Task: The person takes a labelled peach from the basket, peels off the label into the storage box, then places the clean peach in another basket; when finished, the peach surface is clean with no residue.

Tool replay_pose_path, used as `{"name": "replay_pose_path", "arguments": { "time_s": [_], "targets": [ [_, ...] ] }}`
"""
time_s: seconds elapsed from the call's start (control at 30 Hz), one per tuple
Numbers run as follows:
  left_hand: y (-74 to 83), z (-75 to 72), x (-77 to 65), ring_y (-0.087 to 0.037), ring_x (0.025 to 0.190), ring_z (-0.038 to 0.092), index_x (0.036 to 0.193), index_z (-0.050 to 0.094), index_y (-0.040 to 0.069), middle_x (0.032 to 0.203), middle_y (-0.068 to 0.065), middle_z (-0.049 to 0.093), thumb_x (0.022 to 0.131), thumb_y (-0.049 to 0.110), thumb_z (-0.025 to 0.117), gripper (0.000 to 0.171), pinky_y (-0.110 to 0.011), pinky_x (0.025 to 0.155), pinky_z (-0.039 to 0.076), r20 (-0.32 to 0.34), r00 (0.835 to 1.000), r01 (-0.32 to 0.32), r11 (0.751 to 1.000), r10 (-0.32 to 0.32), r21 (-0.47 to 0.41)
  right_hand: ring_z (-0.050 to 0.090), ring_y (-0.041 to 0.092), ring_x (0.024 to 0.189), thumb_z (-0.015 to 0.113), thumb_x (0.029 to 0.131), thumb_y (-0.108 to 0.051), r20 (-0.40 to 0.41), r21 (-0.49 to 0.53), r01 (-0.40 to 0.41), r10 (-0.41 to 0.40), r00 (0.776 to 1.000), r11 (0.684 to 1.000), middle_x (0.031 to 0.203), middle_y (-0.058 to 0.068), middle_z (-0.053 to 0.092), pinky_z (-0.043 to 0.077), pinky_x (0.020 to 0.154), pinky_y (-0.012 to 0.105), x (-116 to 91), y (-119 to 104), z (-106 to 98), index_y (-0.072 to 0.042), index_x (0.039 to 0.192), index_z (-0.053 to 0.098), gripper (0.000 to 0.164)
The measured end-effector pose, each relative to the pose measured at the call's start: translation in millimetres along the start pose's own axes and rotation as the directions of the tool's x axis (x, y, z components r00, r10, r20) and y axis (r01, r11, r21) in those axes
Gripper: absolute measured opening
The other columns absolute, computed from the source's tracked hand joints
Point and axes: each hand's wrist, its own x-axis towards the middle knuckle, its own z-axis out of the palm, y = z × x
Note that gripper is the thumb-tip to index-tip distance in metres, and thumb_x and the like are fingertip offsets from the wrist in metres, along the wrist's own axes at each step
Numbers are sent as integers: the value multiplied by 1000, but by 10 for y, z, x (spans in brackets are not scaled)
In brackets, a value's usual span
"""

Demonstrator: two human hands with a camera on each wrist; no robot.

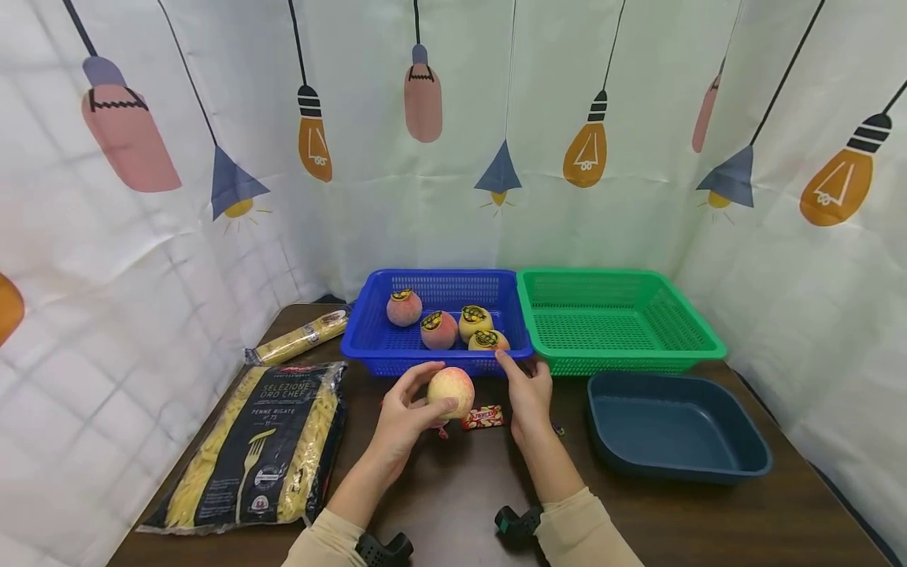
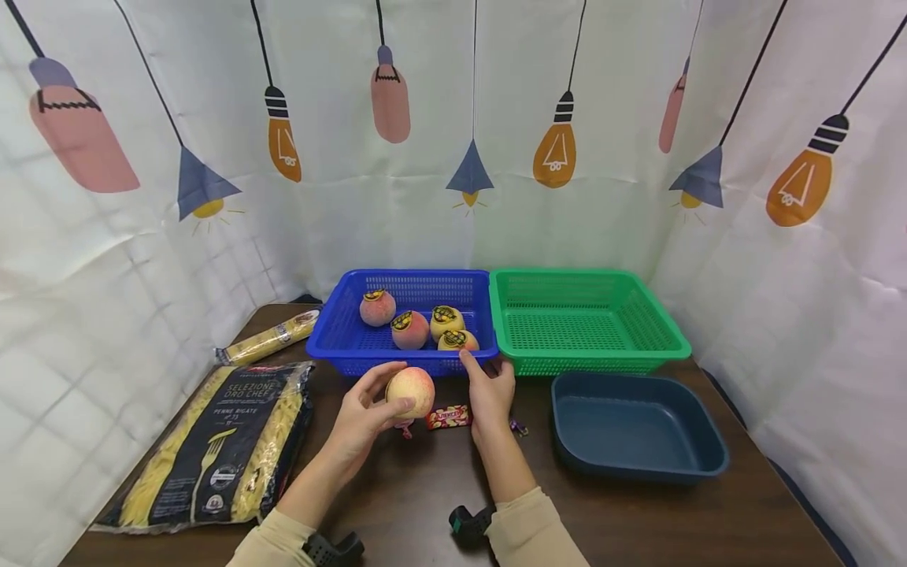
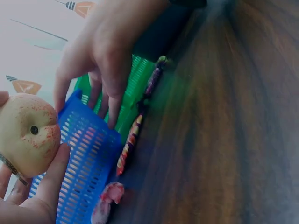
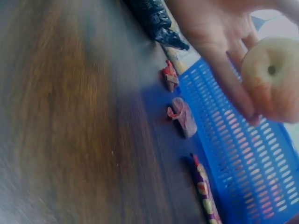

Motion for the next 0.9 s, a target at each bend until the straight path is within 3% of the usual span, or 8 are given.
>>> {"name": "replay_pose_path", "arguments": {
  "time_s": [0.1, 0.2, 0.4, 0.53, 0.67, 0.73, 0.8, 0.9],
  "targets": [
    [-50, -20, -30, -25, 113, 74, 152, 64, 13, 152, -9, 64, 91, 11, 91, 67, -35, 87, 67, -34, 999, -34, 999, 35, 29, 41, 39, 160, 81, 102, -26, 11, 25, -14, 14, 1000, 1000, 168, 22, 45, 29, 137, 58, -68, -21, 20, 0, 165, 39, 80],
    [-79, -8, -54, -23, 113, 74, 150, 65, 10, 148, -12, 67, 88, 8, 92, 68, -32, 83, 67, -49, 991, -123, 990, 126, 68, 37, 41, 163, 78, 103, -23, 19, 64, -43, 42, 999, 997, 172, 27, 39, 28, 138, 56, -174, -87, 11, 4, 167, 31, 84],
    [-87, 48, -103, -21, 104, 75, 145, 71, 17, 142, -10, 71, 82, 1, 95, 70, -41, 68, 69, -40, 945, -316, 937, 325, 146, 35, 45, 165, 67, 109, -19, 84, 104, -152, 144, 986, 983, 174, 31, 29, 30, 137, 52, -483, -255, -20, 6, 167, 19, 79],
    [-75, 77, -149, -21, 113, 71, 142, 73, 28, 145, -4, 68, 77, 1, 98, 74, -35, 74, 67, -42, 913, -387, 894, 406, 225, 51, 39, 148, 63, 111, -19, 127, 75, -133, 123, 984, 988, 159, 25, 44, 43, 131, 49, -631, -352, -21, 2, 156, 31, 60],
    [-77, 88, -164, -22, 123, 67, 144, 71, 32, 147, -1, 66, 74, 4, 99, 81, -32, 82, 66, -19, 889, -429, 846, 458, 317, 61, 27, 124, 69, 109, -20, 200, -102, 7, 13, 980, 995, 134, 11, 58, 56, 114, 43, -653, -462, -80, -1, 136, 54, 36],
    [-80, 91, -166, -20, 127, 66, 148, 67, 34, 148, 1, 66, 73, 5, 100, 86, -32, 89, 66, 2, 883, -440, 826, 469, 352, 64, 26, 119, 72, 107, -18, 276, -191, 109, -53, 960, 976, 126, 9, 63, 59, 107, 40, -627, -524, -131, -2, 127, 63, 27],
    [-83, 94, -170, -19, 128, 66, 152, 62, 35, 148, 2, 66, 73, 6, 99, 92, -32, 93, 65, 33, 882, -449, 815, 471, 366, 66, 25, 116, 74, 106, -16, 374, -257, 223, -116, 920, 940, 120, 8, 68, 59, 103, 37, -584, -575, -183, -3, 120, 69, 20],
    [-89, 98, -173, -19, 128, 67, 158, 56, 36, 150, 3, 66, 74, 2, 97, 99, -32, 98, 64, 88, 883, -461, 814, 462, 353, 68, 20, 115, 76, 105, -17, 533, -315, 438, -225, 815, 842, 117, 6, 72, 60, 101, 35, -531, -613, -249, -9, 116, 74, 13]
  ]
}}
